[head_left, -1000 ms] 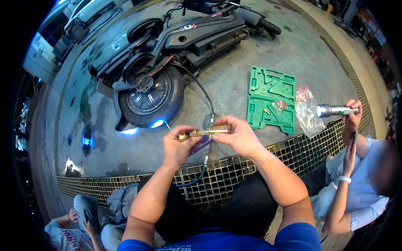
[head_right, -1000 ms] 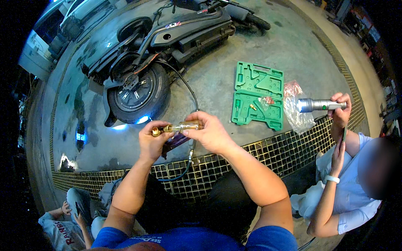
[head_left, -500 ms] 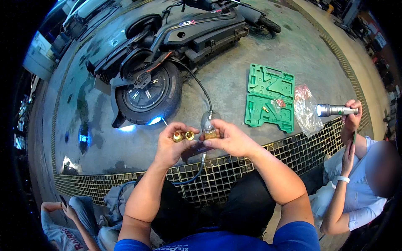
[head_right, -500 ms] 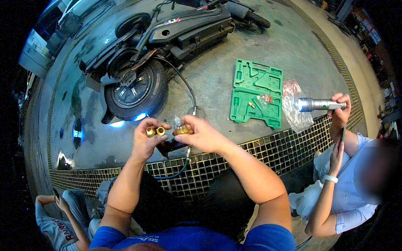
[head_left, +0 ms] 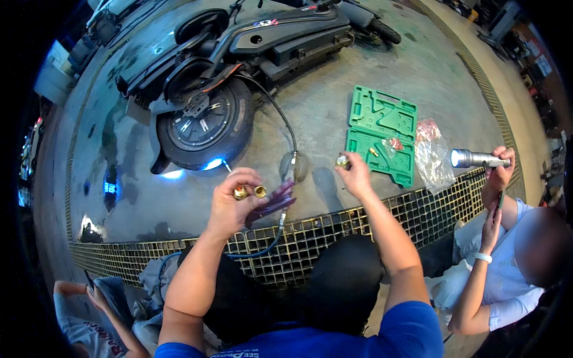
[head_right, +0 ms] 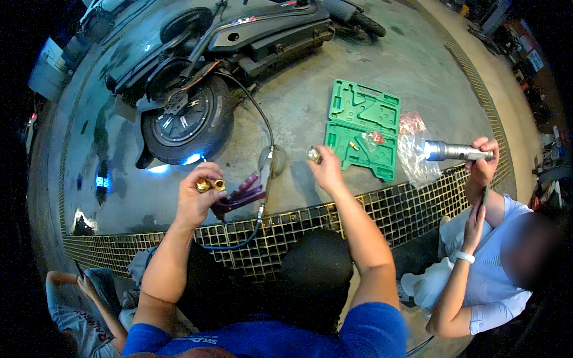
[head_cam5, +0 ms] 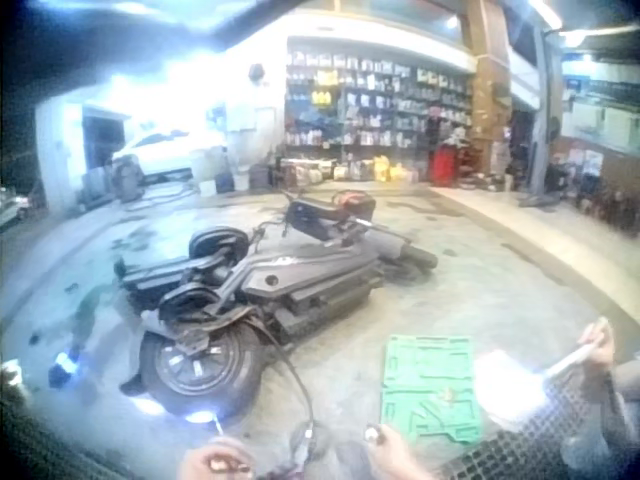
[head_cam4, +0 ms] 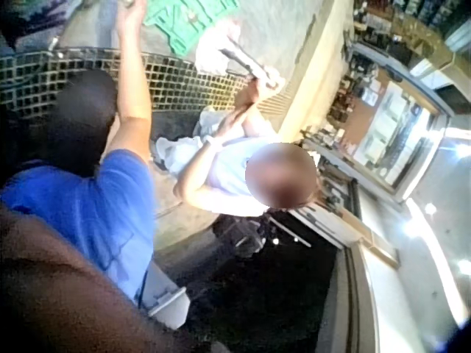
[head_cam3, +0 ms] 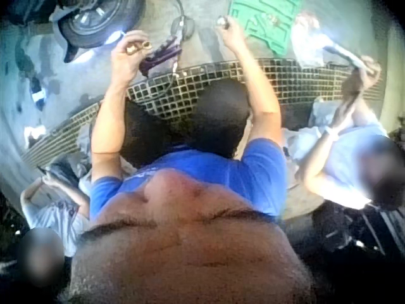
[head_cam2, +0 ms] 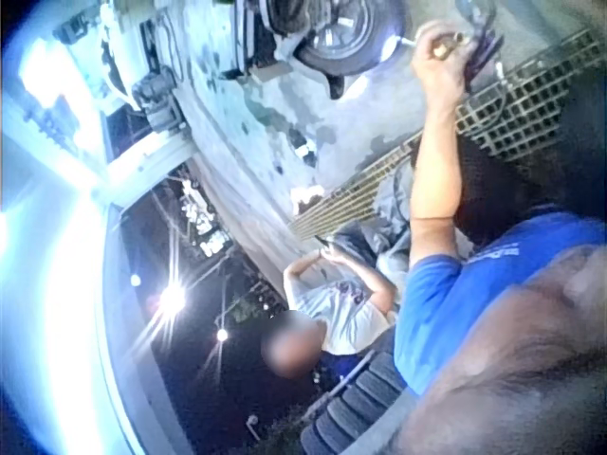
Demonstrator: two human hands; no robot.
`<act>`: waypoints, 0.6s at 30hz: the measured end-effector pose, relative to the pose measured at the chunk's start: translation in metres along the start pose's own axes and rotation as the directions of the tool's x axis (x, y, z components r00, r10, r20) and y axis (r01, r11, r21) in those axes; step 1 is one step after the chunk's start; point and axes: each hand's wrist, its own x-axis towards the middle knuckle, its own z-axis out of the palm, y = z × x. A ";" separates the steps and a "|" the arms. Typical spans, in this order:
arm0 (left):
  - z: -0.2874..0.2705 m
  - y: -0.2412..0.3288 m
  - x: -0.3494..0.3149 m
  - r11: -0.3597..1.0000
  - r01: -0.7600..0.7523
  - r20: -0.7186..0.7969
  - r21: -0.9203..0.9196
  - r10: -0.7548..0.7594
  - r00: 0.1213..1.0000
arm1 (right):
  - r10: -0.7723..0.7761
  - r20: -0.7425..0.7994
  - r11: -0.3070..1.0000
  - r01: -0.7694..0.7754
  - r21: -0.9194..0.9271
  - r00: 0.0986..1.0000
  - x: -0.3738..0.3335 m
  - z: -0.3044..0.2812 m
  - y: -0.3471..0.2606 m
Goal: The person sits on a metal grate in a workshop and assembles small brass valve components. They use a purple-handled tool to manipulate the parts, screwing them together and inspecting the assembly. A green tool case and a scooter are visible in the background.
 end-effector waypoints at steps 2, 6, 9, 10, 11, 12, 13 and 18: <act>0.000 -0.008 0.001 0.999 -0.011 -0.034 0.031 0.012 0.999 | 0.073 -0.018 0.997 -0.074 -0.029 0.997 -0.008 0.028 0.051; -0.003 -0.004 -0.002 0.999 0.038 -0.066 0.012 -0.037 0.997 | 0.100 0.002 0.991 -0.099 -0.094 0.995 -0.013 0.080 0.103; -0.004 -0.001 -0.003 0.999 0.032 -0.060 0.032 -0.030 0.998 | 0.092 0.008 0.986 -0.090 -0.138 0.996 -0.005 0.110 0.111; -0.004 0.005 -0.002 0.997 0.071 -0.054 0.037 -0.069 0.996 | 0.078 0.015 0.985 -0.075 -0.154 0.997 -0.003 0.116 0.117; -0.001 0.004 0.001 0.998 0.020 -0.006 0.066 -0.019 1.000 | 0.066 0.007 0.980 -0.063 -0.186 0.998 0.000 0.112 0.127; 0.000 0.002 0.003 0.996 0.006 -0.001 0.091 -0.006 1.000 | 0.094 0.006 0.977 -0.091 -0.195 0.996 0.001 0.112 0.134; 0.001 -0.002 0.004 0.994 0.000 0.001 0.111 0.000 1.000 | 0.109 -0.005 0.971 -0.107 -0.214 0.994 0.000 0.114 0.137; 0.000 0.003 0.005 0.994 0.000 -0.004 0.108 0.000 1.000 | 0.164 -0.016 0.959 -0.163 -0.230 0.986 -0.007 0.112 0.138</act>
